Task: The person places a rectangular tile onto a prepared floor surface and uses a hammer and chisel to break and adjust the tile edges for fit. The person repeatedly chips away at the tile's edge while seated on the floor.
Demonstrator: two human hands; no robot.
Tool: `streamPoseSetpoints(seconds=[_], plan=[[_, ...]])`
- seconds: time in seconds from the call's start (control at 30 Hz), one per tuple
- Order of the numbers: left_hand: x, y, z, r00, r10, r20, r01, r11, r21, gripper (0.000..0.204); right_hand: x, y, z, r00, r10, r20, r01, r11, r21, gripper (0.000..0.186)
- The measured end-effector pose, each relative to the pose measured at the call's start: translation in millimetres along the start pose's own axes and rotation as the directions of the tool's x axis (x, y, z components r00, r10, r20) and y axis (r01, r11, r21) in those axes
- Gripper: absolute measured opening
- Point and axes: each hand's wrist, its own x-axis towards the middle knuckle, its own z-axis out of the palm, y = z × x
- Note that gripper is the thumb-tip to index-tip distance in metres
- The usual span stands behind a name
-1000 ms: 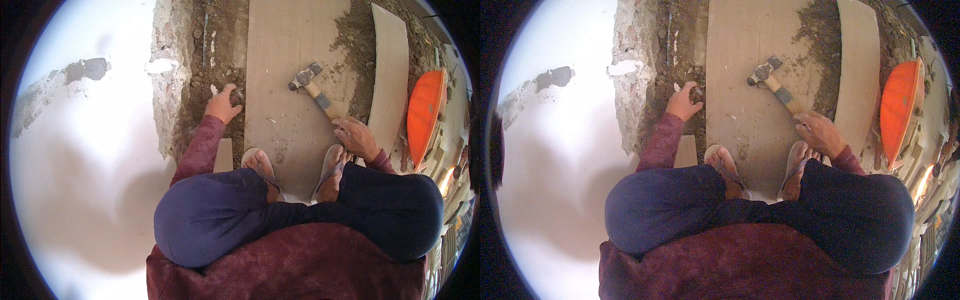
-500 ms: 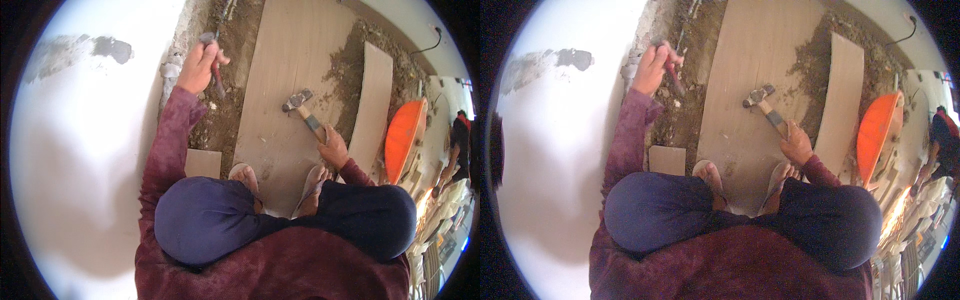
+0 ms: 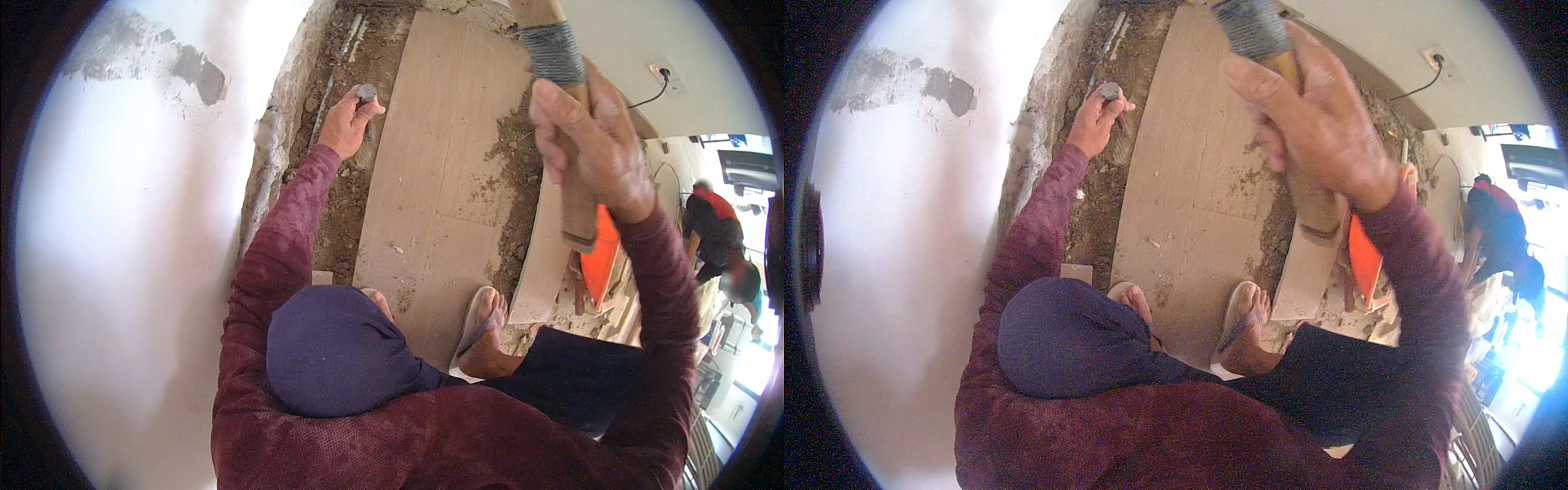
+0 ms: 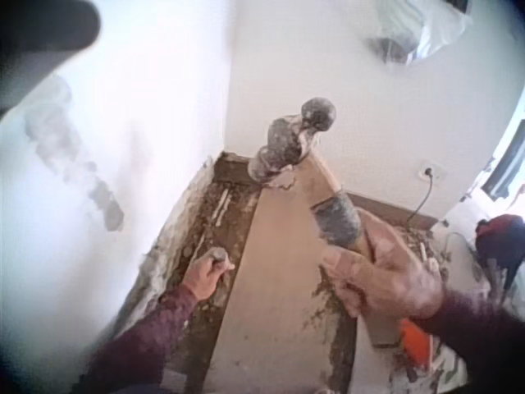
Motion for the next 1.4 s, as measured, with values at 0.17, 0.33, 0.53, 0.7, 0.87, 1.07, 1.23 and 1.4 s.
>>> streamPoseSetpoints(seconds=[0.17, 0.33, 0.53, 0.7, 0.87, 1.07, 1.23, 1.4], plan=[[4.1, -2.7, 1.5, 0.999, 0.048, 0.021, -0.046, 0.996, -0.073, 0.024, -4.9, 25.4, 50.8, 0.981, -0.109, -0.159, 0.112, 0.994, 0.013, 0.044], [5.7, -5.1, -1.4, 0.999, 0.033, -0.008, -0.034, 0.984, -0.175, 0.022, -13.6, 46.4, 68.6, 0.982, -0.135, -0.133, 0.128, 0.990, -0.059, 0.037], [-0.8, -18.0, 1.8, 0.991, -0.061, 0.118, 0.056, 0.997, 0.043, 0.026, -7.0, 57.1, 70.8, 0.962, -0.200, -0.186, 0.152, 0.958, -0.244, 0.034], [2.9, -31.8, -1.7, 0.991, -0.084, 0.108, 0.078, 0.995, 0.059, 0.024, 2.9, 31.3, 74.9, 0.904, -0.342, -0.257, 0.276, 0.925, -0.261, 0.032], [7.5, -25.9, 3.4, 0.987, -0.054, 0.151, 0.044, 0.997, 0.066, 0.023, 12.1, 79.7, 90.4, 0.940, -0.329, -0.094, 0.220, 0.792, -0.569, 0.036], [7.4, -32.7, -4.4, 0.979, -0.100, 0.176, 0.084, 0.992, 0.099, 0.031, 25.2, 77.9, 86.8, 0.971, -0.239, 0.024, 0.213, 0.807, -0.551, 0.038], [8.3, -25.9, -3.9, 0.971, -0.110, 0.213, 0.080, 0.986, 0.148, 0.028, 25.0, 39.6, 35.4, 0.857, -0.514, -0.038, 0.455, 0.789, -0.413, 0.039], [10.7, -14.9, 5.5, 0.971, -0.009, 0.241, 0.000, 0.999, 0.036, 0.023, 34.6, 32.0, 8.2, 0.779, -0.618, -0.101, 0.550, 0.752, -0.363, 0.040]])
